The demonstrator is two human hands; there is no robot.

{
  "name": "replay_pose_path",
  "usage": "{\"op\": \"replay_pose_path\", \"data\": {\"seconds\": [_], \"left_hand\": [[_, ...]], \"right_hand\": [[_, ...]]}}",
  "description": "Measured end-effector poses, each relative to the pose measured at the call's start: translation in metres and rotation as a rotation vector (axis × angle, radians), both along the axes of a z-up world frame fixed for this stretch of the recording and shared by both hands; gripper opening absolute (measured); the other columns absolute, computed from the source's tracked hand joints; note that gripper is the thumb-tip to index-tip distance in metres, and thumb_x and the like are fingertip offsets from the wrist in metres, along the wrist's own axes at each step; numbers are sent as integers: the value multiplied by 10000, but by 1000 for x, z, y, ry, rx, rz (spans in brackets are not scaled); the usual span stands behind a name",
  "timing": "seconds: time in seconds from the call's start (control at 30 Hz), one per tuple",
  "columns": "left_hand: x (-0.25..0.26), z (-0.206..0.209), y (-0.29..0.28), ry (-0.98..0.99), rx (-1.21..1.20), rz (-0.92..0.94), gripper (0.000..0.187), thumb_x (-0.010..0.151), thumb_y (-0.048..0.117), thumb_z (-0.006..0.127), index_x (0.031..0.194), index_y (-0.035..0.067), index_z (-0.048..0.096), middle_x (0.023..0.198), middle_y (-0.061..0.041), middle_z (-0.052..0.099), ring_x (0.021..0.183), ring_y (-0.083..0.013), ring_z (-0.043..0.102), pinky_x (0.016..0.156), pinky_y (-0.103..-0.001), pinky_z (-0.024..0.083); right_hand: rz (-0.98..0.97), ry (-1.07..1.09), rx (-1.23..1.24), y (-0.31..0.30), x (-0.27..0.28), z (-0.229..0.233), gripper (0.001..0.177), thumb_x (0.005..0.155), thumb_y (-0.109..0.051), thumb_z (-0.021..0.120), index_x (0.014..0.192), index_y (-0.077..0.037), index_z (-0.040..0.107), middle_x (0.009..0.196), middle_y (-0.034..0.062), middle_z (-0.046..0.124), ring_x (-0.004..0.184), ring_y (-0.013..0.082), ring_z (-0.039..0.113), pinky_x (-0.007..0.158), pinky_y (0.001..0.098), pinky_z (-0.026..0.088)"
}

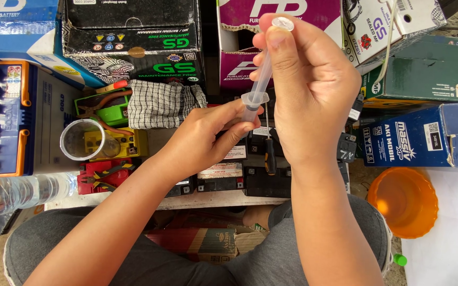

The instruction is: Servicing small lead-acid batteries by filling them with liquid using a syringe and applying caps

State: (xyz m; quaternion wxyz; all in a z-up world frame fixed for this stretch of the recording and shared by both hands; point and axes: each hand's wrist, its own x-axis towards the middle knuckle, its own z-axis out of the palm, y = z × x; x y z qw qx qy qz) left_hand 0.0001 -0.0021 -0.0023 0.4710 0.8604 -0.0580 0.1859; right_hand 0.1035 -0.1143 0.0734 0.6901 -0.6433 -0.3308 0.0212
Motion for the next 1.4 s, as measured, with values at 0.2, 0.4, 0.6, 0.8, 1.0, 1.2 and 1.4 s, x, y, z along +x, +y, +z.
{"op": "replay_pose_path", "data": {"seconds": [0.2,0.4,0.6,0.8,1.0,1.2,1.4], "left_hand": [[-1,0,0,6,5,10,313,1090,231,499,1315,32,585,1066,-14,723,882,-187,721,808,-310,544],[-3,4,-1,22,-44,8,307,1073,225,525,1289,23,609,1073,-27,753,949,-166,763,837,-295,573],[-4,8,-3,26,-71,15,290,1070,217,531,1259,18,625,1071,-24,751,949,-136,761,829,-280,574],[-5,10,-4,44,-135,7,305,1063,215,536,1266,3,620,1112,-47,759,979,-113,734,880,-274,602],[-5,10,-4,54,-135,18,342,1065,237,528,1306,8,606,1124,-48,768,1016,-126,751,900,-275,597],[-5,11,-4,61,-143,23,304,1060,230,536,1249,17,641,1143,-47,758,969,-114,751,854,-253,584],[-5,10,-4,66,-175,23,345,1061,226,544,1332,19,588,1131,-67,775,1019,-126,755,885,-261,594]], "right_hand": [[-4,1,31,0,-1,1,290,1074,-266,575,1182,-15,673,1031,131,732,824,157,680,713,259,638],[48,-19,-8,-4,-4,4,272,1093,-246,559,1240,-40,657,1146,150,751,888,156,700,816,255,644],[86,-32,-54,-10,-5,9,295,1092,-253,545,1262,-34,643,1208,118,733,1154,174,733,914,282,678],[157,-67,-40,-15,-4,8,282,1114,-205,537,1287,3,618,1268,123,696,1229,237,716,1100,309,601],[123,-82,-82,-18,-2,7,309,1108,-264,523,1285,-30,621,1212,158,739,1094,164,697,902,267,579],[116,-99,-86,-18,0,6,287,1114,-251,522,1273,-35,625,1201,147,737,1113,170,704,894,269,592],[160,-32,-69,-17,0,4,294,1109,-238,524,1283,-22,623,1189,131,727,999,123,643,872,257,567]]}}
